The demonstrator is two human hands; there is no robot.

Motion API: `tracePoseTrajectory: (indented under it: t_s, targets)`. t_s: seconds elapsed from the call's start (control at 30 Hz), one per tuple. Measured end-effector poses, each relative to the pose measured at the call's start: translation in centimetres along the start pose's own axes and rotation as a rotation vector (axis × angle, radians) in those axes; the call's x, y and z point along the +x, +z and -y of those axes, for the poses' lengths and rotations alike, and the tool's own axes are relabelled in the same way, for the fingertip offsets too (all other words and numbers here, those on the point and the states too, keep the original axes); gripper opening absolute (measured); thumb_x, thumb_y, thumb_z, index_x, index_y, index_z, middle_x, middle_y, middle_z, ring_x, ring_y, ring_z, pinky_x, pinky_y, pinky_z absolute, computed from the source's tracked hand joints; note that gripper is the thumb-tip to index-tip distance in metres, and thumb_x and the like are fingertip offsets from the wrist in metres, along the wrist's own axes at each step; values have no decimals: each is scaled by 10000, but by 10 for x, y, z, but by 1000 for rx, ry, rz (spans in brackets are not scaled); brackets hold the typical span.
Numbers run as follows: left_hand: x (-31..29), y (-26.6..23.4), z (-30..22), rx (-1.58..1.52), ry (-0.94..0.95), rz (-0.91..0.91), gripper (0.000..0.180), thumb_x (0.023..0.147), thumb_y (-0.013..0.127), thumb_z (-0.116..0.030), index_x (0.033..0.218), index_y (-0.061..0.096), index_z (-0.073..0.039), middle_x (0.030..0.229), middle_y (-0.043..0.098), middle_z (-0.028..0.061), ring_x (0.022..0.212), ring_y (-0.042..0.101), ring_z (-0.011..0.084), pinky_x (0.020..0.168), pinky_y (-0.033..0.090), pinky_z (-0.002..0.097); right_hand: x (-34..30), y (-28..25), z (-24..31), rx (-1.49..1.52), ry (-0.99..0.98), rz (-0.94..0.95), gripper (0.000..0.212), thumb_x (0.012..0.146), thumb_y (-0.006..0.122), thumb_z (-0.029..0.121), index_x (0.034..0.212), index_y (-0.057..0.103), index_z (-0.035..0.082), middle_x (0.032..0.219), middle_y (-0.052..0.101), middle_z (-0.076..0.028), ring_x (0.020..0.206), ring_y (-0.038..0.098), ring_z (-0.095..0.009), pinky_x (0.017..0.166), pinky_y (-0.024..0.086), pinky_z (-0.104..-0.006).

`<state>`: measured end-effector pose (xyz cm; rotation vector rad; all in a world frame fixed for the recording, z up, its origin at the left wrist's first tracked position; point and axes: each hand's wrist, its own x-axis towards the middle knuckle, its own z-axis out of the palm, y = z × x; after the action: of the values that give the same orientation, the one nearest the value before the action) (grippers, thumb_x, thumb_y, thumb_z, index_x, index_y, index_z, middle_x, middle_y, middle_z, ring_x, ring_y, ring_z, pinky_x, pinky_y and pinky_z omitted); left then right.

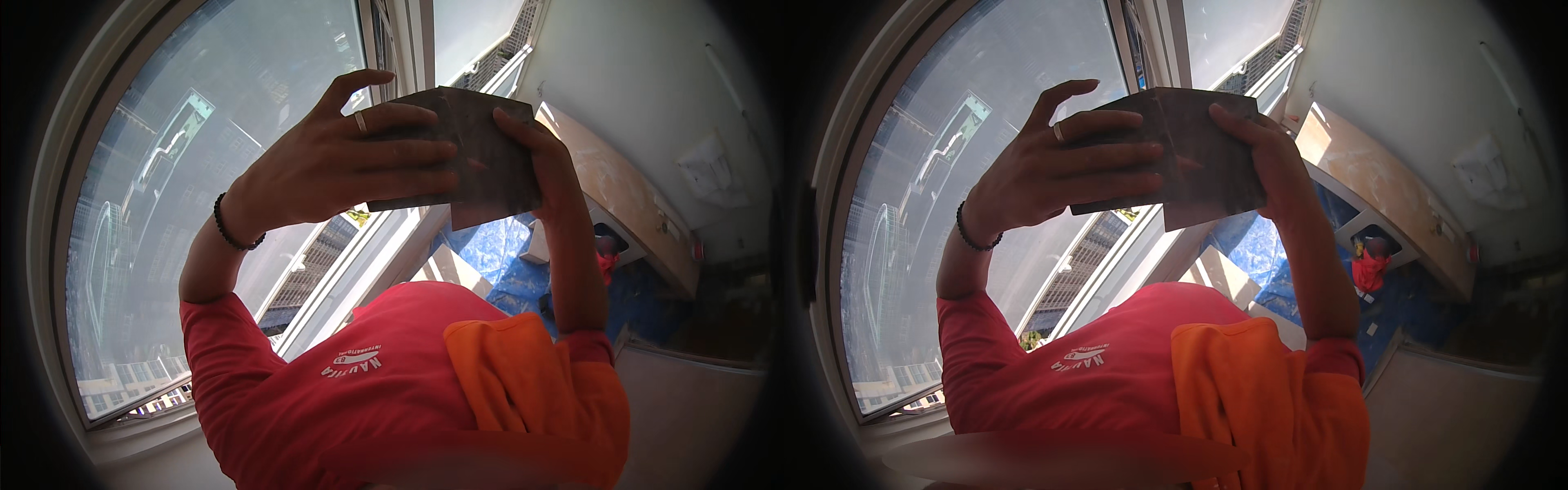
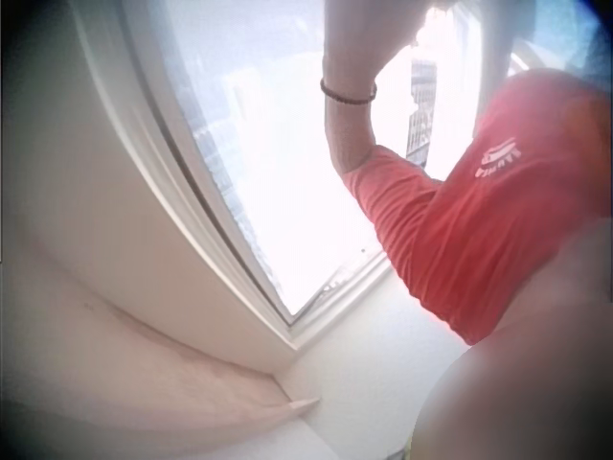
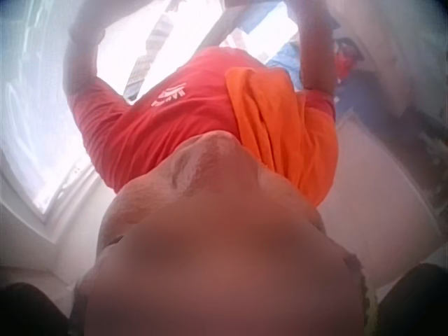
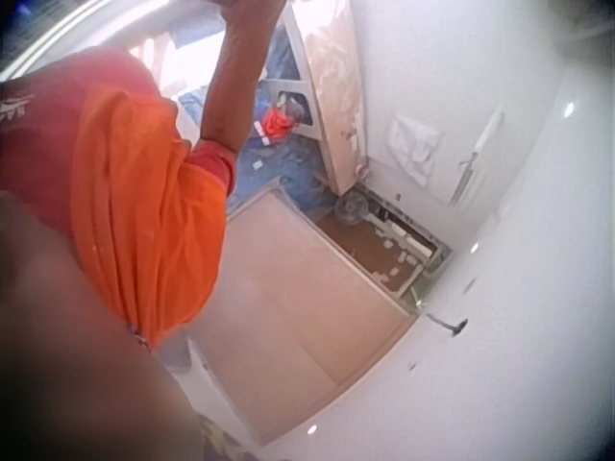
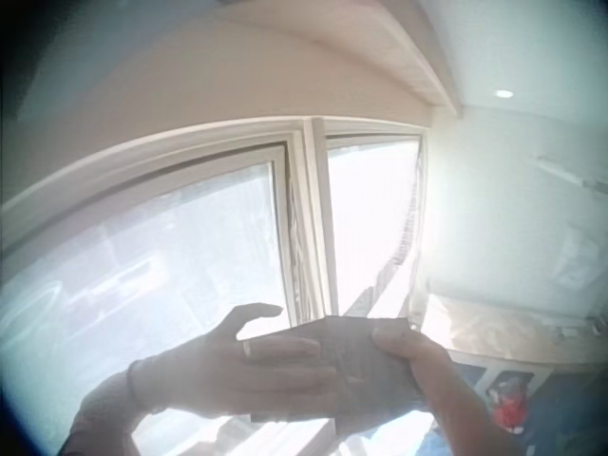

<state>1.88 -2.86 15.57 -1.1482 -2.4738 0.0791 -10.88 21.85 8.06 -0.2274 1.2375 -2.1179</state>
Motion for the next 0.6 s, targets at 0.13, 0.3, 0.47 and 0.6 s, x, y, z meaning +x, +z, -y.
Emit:
tracePoseTrajectory:
  t_s: [0.13,0.3,0.47,0.6]
  targets:
    - [-3,-11,-4,-71,-21,67,419,833,734,-204,1219,733,-366,1321,675,-128,1247,611,152,1214,275,551,7,-9,2,45,9,71,374,983,666,227,1247,610,-32,1096,722,-165,912,752,-236,791,643,-346]
    - [-34,-83,11,82,-168,-482,570,878,720,-38,1392,627,-266,1281,673,-51,1167,638,132,1081,444,373,19,-6,9,96,-198,-6,400,1019,621,237,1323,594,-23,1221,688,-136,1115,683,-244,998,545,-380]
    - [-39,-140,57,-116,-189,-1844,201,1058,596,-177,1067,669,11,893,683,-1,806,568,65,739,463,238,31,0,2,6,-173,66,459,1011,641,296,1356,573,0,1217,672,-107,1084,672,-233,962,545,-359]
    - [-21,-206,95,-137,-30,-1962,401,1045,519,-179,1371,481,50,1314,558,180,1149,557,252,966,448,387,34,8,-2,-52,-202,116,468,1017,630,315,1366,563,9,1212,667,-99,1085,669,-223,956,551,-356]
